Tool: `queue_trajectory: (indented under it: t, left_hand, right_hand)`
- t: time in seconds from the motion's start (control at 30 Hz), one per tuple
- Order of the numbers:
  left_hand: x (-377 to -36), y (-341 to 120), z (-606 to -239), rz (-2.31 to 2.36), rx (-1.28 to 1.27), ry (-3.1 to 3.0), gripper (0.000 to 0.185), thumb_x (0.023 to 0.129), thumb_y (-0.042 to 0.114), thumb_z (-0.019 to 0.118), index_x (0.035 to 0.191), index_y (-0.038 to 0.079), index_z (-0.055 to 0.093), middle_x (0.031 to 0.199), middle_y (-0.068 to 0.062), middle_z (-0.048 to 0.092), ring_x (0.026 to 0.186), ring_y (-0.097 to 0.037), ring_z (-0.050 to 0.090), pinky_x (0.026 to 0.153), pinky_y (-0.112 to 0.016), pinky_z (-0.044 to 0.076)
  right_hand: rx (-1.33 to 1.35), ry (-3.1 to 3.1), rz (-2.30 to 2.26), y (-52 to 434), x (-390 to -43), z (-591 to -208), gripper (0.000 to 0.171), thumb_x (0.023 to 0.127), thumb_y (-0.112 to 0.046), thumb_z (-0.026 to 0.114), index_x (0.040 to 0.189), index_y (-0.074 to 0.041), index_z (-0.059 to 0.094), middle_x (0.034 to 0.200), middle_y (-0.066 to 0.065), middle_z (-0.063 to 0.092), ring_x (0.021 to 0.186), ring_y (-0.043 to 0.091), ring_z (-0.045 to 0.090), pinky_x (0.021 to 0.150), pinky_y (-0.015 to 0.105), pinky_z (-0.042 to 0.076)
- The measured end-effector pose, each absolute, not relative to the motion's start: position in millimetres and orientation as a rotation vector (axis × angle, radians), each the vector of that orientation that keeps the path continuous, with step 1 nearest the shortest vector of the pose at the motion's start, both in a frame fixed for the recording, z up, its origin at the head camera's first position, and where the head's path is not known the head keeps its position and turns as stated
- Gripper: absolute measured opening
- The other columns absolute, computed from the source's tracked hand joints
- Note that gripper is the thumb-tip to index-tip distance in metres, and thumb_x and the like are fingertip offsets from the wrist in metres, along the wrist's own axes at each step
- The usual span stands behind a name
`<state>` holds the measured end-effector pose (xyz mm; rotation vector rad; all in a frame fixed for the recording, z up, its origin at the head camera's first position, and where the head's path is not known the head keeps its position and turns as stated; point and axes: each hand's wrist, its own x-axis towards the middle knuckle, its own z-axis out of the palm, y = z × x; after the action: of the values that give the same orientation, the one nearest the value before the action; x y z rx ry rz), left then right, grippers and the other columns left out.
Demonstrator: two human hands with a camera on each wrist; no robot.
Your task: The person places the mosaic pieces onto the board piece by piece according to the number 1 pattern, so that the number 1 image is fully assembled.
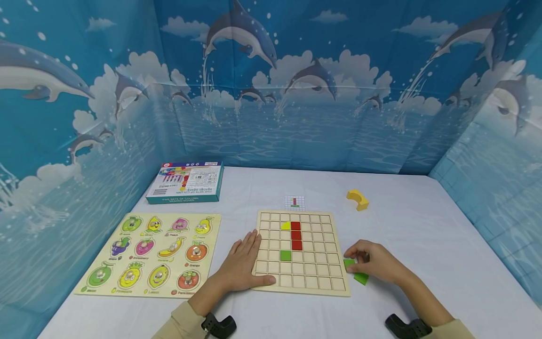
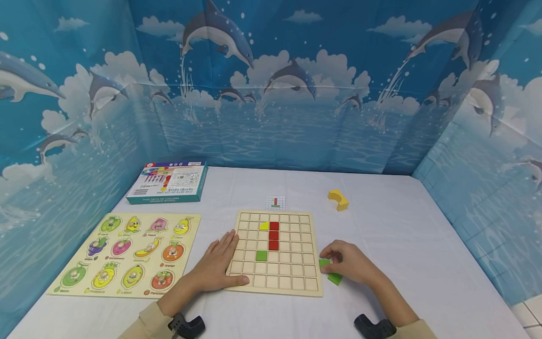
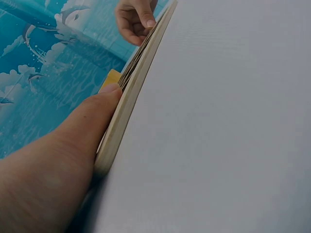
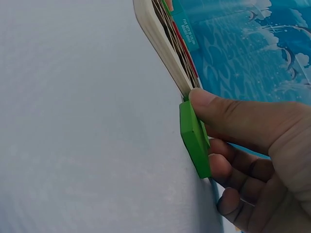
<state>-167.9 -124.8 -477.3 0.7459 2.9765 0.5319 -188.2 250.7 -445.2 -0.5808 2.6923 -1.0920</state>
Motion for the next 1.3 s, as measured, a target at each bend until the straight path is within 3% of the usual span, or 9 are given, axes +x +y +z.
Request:
queue_trajectory:
  t: [0.43, 0.7, 1.3]
  left_hand:
    - [-166.4, -125.1, -474.8, 0.537, 0.750, 2.973, 0.115, 0.072, 0.081, 0.043, 0.148, 0.001, 0.009, 0.154, -0.013, 0.005, 0.140, -0.024, 0.002, 0.108, -0.046, 0.010]
    - [-166.0, -124.7, -474.6, 0.529, 0.755, 2.980, 0.115, 0.072, 0.081, 0.042, 0.148, 0.001, 0.009, 0.154, -0.013, 0.005, 0.140, -0.024, 0.003, 0.108, -0.047, 0.010]
    - [-165.7, -124.5, -473.6, 0.546, 0.755, 2.971, 0.114, 0.073, 0.080, 0.043, 0.148, 0.002, 0.009, 0.154, -0.013, 0.005, 0.140, -0.024, 0.003, 0.108, -0.047, 0.010]
  right_hand:
    - [-0.554, 2.673, -1.117, 248.5, -186.8, -446.7, 0.026, 0.072, -0.024, 0.079, 0.087, -0.013, 0.062, 0.073, -0.001, 0.054, 0.065, 0.012, 0.048, 0.055, 0.025, 0.042]
    - [-0.491, 2.654, -1.185, 246.4, -186.0, -445.1, 0.011, 0.082, -0.018, 0.071, 0.087, -0.012, 0.062, 0.076, 0.000, 0.057, 0.065, 0.014, 0.053, 0.055, 0.025, 0.045]
    - [-0.571, 2.594, -1.288, 227.9, -191.7, -440.5, 0.014, 0.085, -0.021, 0.068, 0.089, -0.009, 0.062, 0.077, 0.003, 0.057, 0.063, 0.015, 0.053, 0.054, 0.025, 0.046]
